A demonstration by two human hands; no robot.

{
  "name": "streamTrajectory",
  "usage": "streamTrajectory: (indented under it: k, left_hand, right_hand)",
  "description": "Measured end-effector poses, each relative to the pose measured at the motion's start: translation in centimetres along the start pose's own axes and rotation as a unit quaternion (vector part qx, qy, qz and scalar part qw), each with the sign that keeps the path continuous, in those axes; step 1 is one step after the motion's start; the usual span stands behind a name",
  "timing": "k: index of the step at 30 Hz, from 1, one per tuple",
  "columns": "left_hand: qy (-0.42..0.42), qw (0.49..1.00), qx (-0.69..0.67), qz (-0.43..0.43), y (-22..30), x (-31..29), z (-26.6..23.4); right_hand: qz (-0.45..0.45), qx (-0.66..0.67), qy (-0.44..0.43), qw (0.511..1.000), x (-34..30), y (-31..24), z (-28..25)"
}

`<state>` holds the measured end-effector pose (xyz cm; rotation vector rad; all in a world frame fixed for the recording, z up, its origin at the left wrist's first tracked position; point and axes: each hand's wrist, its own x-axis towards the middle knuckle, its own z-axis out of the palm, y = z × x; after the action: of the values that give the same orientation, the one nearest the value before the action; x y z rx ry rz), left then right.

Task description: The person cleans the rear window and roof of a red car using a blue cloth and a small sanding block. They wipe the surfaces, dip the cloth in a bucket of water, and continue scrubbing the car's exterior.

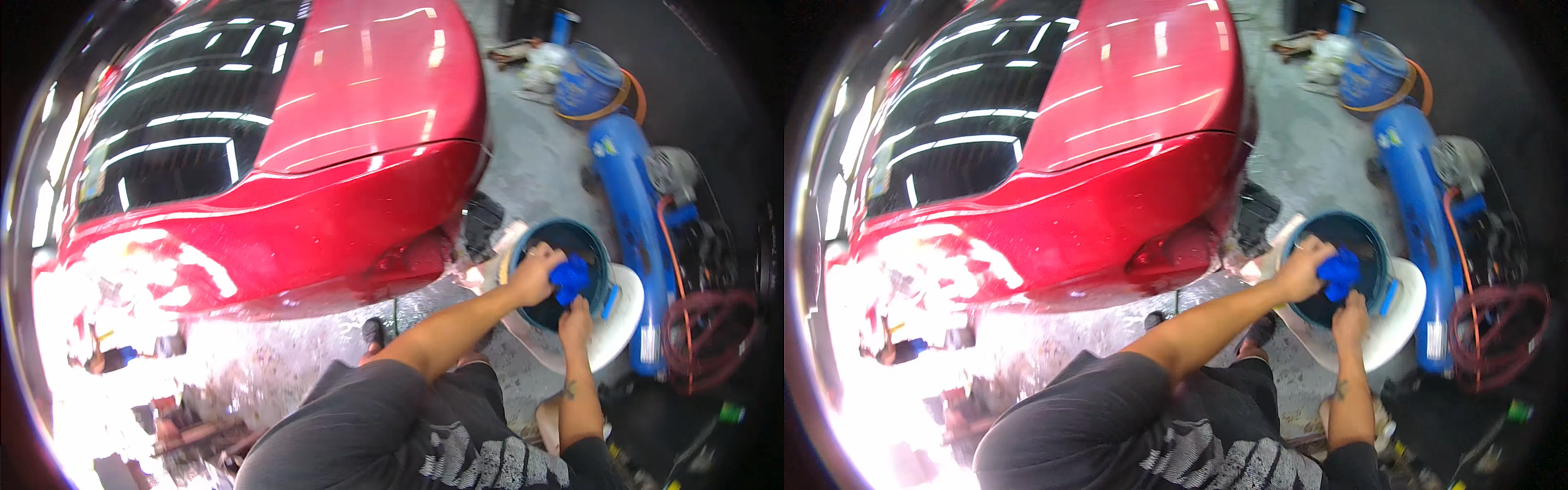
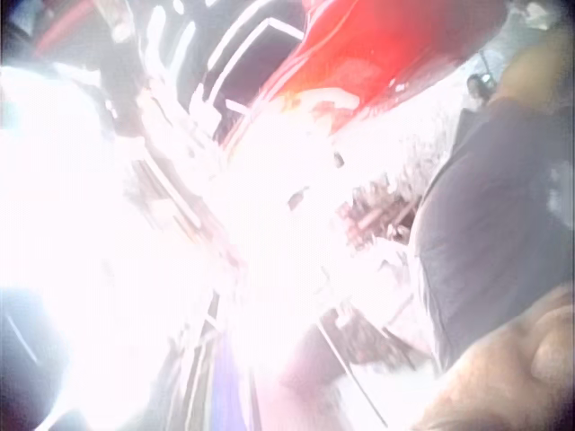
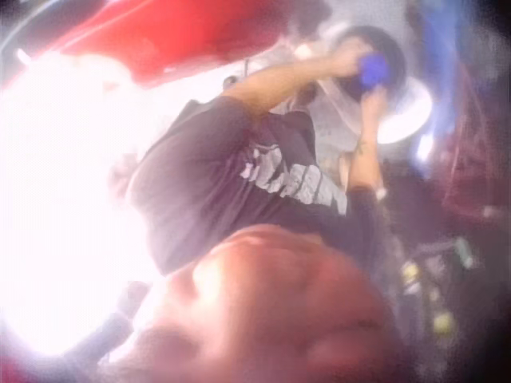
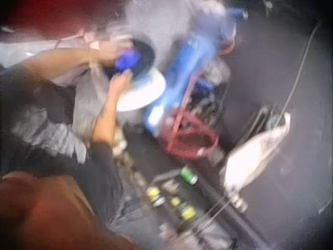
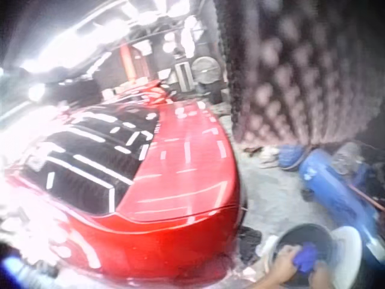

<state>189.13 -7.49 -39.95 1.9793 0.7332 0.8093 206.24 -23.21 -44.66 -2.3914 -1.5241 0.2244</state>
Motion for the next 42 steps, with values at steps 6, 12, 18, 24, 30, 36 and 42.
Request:
streamTrajectory:
  k: [6,12,18,24,30,36,42]
  left_hand:
    - [-0.356,0.855,0.353,-0.133,-0.7,1.8,2.0]
    - [-0.347,0.833,0.395,-0.175,-2.9,1.4,5.9]
    - [-0.326,0.815,0.452,-0.158,-10.9,-0.8,12.9]
    - [-0.368,0.854,0.291,-0.223,-5.7,1.8,7.4]
    - [-0.113,0.933,0.038,-0.340,-1.1,1.6,3.6]
    - [-0.059,0.806,-0.471,-0.353,0.6,1.5,0.6]
    - [0.013,0.724,-0.638,-0.262,6.5,-2.8,-10.4]
  right_hand:
    - [-0.030,-0.177,-0.276,0.944,2.9,2.5,1.3]
    - [-0.046,-0.167,-0.317,0.933,4.0,2.3,1.2]
    - [-0.038,-0.179,-0.371,0.911,5.0,1.5,0.5]
    - [-0.039,-0.113,-0.337,0.934,5.1,2.8,0.5]
    - [-0.054,0.094,-0.117,0.987,3.0,5.8,-2.0]
    - [0.284,0.477,0.070,0.829,2.7,7.0,-4.8]
    - [0.341,0.586,0.138,0.722,-5.5,2.6,-5.7]
